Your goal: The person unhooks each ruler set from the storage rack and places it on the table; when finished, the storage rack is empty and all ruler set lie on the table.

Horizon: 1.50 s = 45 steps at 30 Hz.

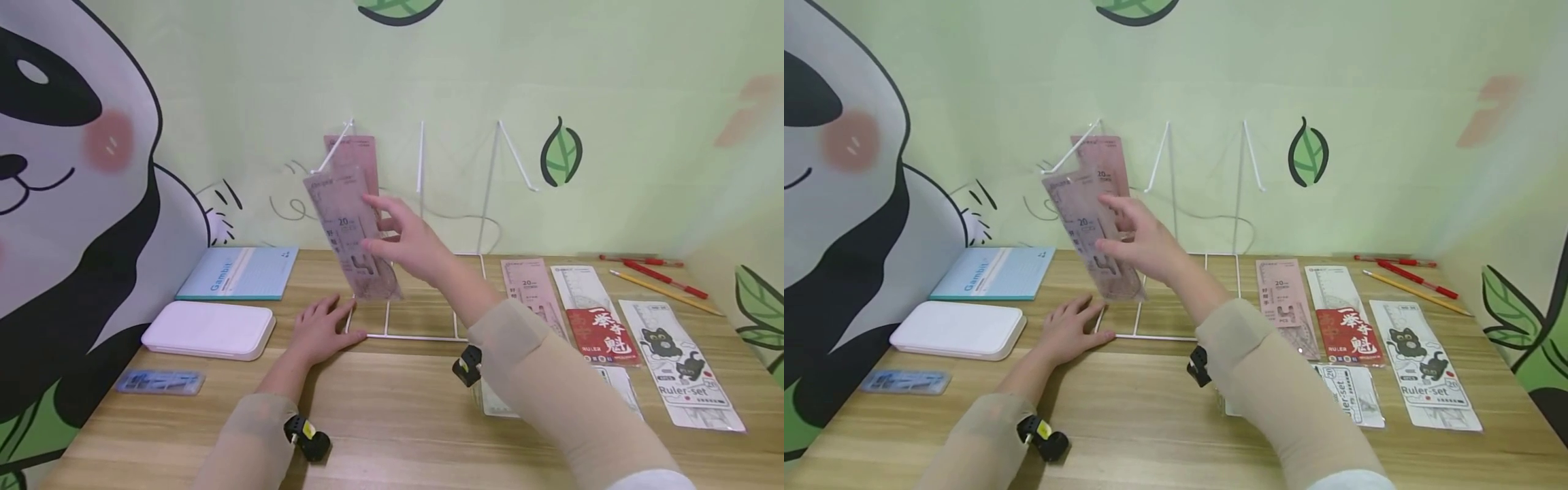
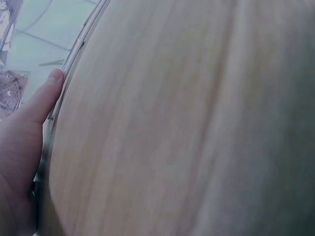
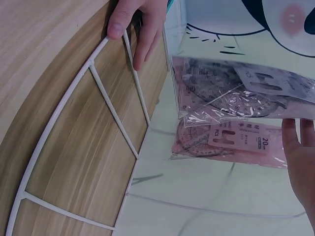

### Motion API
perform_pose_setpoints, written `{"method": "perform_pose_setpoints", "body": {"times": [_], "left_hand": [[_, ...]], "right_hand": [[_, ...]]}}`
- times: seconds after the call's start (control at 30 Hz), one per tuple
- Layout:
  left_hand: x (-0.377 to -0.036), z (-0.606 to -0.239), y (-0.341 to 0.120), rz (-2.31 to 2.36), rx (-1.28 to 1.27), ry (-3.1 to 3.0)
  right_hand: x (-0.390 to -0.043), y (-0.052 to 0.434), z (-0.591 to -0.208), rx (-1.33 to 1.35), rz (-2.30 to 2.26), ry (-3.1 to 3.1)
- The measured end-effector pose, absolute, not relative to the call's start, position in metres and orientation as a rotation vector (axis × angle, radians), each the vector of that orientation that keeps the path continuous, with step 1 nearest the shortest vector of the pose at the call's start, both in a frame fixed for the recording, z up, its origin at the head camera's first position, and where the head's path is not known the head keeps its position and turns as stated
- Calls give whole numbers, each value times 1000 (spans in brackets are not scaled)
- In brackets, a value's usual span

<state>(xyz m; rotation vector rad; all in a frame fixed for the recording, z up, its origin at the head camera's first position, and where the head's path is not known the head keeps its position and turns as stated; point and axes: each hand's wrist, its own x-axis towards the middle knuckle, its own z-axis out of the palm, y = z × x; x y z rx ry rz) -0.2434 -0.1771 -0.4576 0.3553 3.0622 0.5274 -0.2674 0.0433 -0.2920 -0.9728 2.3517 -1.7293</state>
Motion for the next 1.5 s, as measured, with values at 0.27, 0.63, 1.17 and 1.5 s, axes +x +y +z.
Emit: {"method": "perform_pose_setpoints", "body": {"times": [0.27,0.63,1.17,1.5], "left_hand": [[-243,-458,-176,546,360,3054],[-242,-458,-179,542,357,3062],[-241,-457,-177,577,352,3035],[-243,-457,-173,571,350,3031]], "right_hand": [[-254,47,-289,-1107,-1688,2373],[-244,48,-284,-1304,-1658,2378],[-230,52,-266,-1323,-1723,2243],[-228,67,-263,-1264,-1677,2308]]}}
